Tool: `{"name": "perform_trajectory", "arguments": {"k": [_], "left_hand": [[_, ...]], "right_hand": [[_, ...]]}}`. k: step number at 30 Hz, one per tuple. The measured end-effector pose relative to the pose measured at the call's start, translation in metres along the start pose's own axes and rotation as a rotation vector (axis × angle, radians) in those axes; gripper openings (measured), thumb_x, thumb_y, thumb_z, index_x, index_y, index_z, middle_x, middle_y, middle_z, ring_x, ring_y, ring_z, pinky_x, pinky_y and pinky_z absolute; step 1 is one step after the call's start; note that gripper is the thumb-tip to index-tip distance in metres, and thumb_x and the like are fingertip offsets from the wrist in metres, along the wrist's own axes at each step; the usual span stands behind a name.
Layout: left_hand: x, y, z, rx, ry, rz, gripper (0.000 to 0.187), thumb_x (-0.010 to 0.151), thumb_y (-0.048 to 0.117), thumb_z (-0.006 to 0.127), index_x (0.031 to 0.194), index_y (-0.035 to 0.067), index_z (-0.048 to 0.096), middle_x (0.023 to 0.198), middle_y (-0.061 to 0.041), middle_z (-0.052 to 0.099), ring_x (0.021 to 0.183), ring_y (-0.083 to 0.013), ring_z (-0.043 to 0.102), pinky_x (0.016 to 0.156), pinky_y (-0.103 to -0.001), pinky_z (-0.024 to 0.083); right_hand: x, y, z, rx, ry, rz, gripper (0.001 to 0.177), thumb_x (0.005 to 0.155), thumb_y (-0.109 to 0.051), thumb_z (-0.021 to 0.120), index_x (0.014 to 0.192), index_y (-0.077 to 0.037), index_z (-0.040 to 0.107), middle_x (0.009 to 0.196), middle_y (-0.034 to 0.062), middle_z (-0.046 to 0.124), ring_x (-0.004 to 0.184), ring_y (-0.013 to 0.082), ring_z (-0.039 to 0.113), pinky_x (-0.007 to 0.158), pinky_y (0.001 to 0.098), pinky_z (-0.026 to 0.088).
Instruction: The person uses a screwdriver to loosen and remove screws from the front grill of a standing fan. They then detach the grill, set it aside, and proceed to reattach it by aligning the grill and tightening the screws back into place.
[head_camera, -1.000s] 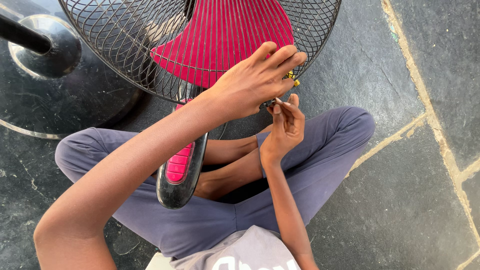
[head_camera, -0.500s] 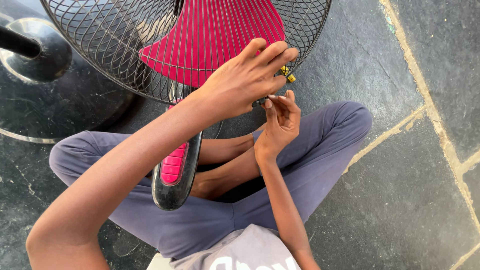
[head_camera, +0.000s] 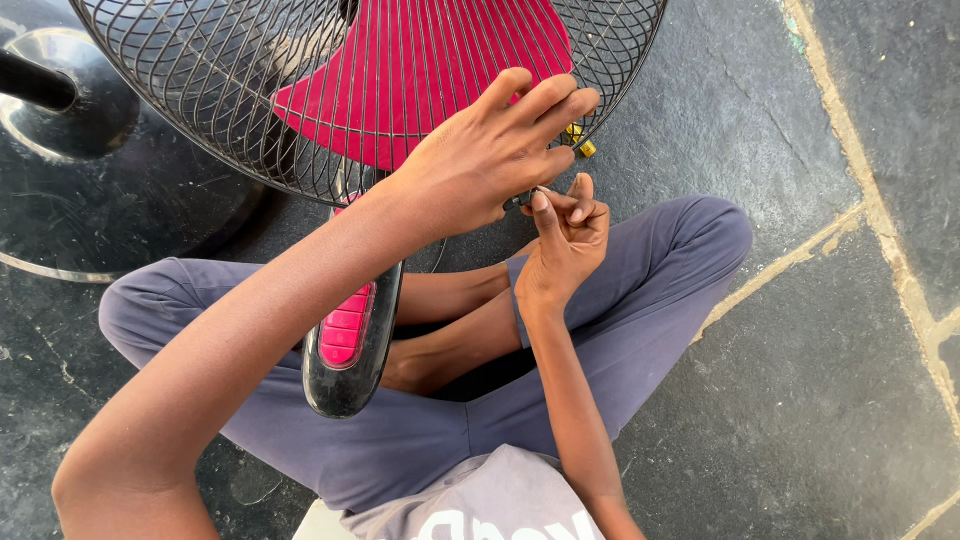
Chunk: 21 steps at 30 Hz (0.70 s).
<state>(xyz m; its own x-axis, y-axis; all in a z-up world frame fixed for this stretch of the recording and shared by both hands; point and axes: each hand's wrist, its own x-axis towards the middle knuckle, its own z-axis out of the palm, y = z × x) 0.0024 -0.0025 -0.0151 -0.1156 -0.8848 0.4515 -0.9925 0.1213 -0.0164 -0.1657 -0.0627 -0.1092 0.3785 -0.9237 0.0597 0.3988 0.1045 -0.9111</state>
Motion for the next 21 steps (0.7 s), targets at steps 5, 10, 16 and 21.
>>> {"name": "perform_trajectory", "arguments": {"k": [5,10,16,21], "left_hand": [[-0.002,0.001,0.000,0.000,0.035,0.005,0.033,0.077,0.023,0.076,0.108,0.012,0.070,0.150,-0.010,0.046,0.143,-0.0243,0.036,0.114,-0.042,0.032],[0.001,0.001,-0.004,-0.018,0.017,0.005,0.028,0.080,0.022,0.076,0.106,0.012,0.068,0.151,-0.009,0.046,0.144,-0.0238,0.036,0.114,-0.042,0.032],[0.008,0.001,-0.015,-0.054,-0.078,0.004,0.027,0.077,0.028,0.078,0.096,0.012,0.065,0.153,-0.010,0.045,0.144,-0.0246,0.036,0.113,-0.043,0.032],[0.018,0.001,-0.019,-0.080,-0.175,-0.014,0.029,0.077,0.030,0.079,0.097,0.014,0.064,0.154,-0.010,0.045,0.145,-0.0243,0.036,0.113,-0.044,0.032]], "right_hand": [[-0.008,0.000,0.003,-0.252,-0.001,-0.138,0.031,0.097,0.011,0.070,0.097,-0.006,0.044,0.110,0.0264,0.074,0.107,0.0223,0.071,0.088,0.0353,0.063],[-0.013,0.000,0.006,-0.508,-0.117,-0.495,0.027,0.099,0.014,0.066,0.099,-0.003,0.045,0.123,0.0266,0.068,0.150,0.0308,0.045,0.125,0.0448,0.045],[-0.006,-0.002,0.005,-0.225,-0.014,-0.164,0.025,0.094,0.017,0.067,0.095,-0.001,0.049,0.149,0.0240,0.047,0.118,0.0254,0.062,0.097,0.0375,0.057],[0.000,0.000,-0.002,-0.034,0.029,0.041,0.028,0.094,0.016,0.066,0.093,-0.004,0.046,0.168,0.0191,0.027,0.093,0.0181,0.072,0.076,0.0335,0.065]]}}
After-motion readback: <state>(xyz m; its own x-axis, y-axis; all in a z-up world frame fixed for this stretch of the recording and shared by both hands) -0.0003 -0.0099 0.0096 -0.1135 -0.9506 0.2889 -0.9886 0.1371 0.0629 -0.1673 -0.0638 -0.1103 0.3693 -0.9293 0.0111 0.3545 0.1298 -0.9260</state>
